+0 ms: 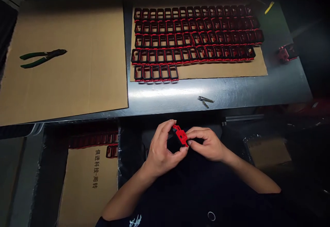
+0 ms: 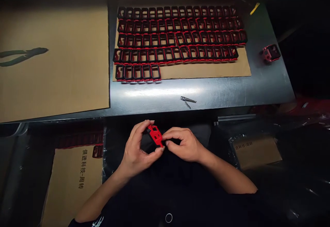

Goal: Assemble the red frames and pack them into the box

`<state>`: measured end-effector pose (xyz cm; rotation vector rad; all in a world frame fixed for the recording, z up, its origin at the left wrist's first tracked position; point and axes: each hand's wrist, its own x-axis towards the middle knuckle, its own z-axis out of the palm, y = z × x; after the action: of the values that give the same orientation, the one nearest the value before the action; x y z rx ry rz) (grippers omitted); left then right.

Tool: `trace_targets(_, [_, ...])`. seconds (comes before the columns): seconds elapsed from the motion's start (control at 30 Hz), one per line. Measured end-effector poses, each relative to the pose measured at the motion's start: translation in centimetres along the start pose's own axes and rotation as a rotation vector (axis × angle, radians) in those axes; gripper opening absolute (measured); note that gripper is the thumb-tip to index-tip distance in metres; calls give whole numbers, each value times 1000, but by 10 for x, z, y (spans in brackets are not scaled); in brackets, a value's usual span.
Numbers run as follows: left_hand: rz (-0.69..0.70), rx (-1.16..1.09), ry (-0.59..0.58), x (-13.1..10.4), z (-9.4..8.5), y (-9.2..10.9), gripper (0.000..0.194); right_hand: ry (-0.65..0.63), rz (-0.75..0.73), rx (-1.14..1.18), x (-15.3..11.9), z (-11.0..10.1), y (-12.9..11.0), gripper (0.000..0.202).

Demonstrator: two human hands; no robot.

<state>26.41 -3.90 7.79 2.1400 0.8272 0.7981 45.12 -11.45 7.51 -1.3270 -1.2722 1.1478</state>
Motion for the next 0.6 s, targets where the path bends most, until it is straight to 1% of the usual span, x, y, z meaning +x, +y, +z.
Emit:
trace_targets(0.13, [85,81,61,-3,5,-6,100,93,82,74,3,-5,-10,19])
trace_targets(0.23, [208,121,86,-3,9,-11,110,107,66,37,8,-1,-21,32])
trace_targets(0.3, [284,151,104,-2,10,-14,114,134,10,-61,11,3,-26,33])
trace_targets(0.4, [344,200,141,-1,11,-16,117,152,-44,-151,13,7,-28,23])
trace_targets(0.5, [377,218,171,-1,12,-18,114,128,-32,-139,11,6,-24,21])
trace_targets(0.6, [382,190,187,-2,14,-21,113,108,18,-52,8,3,-20,22])
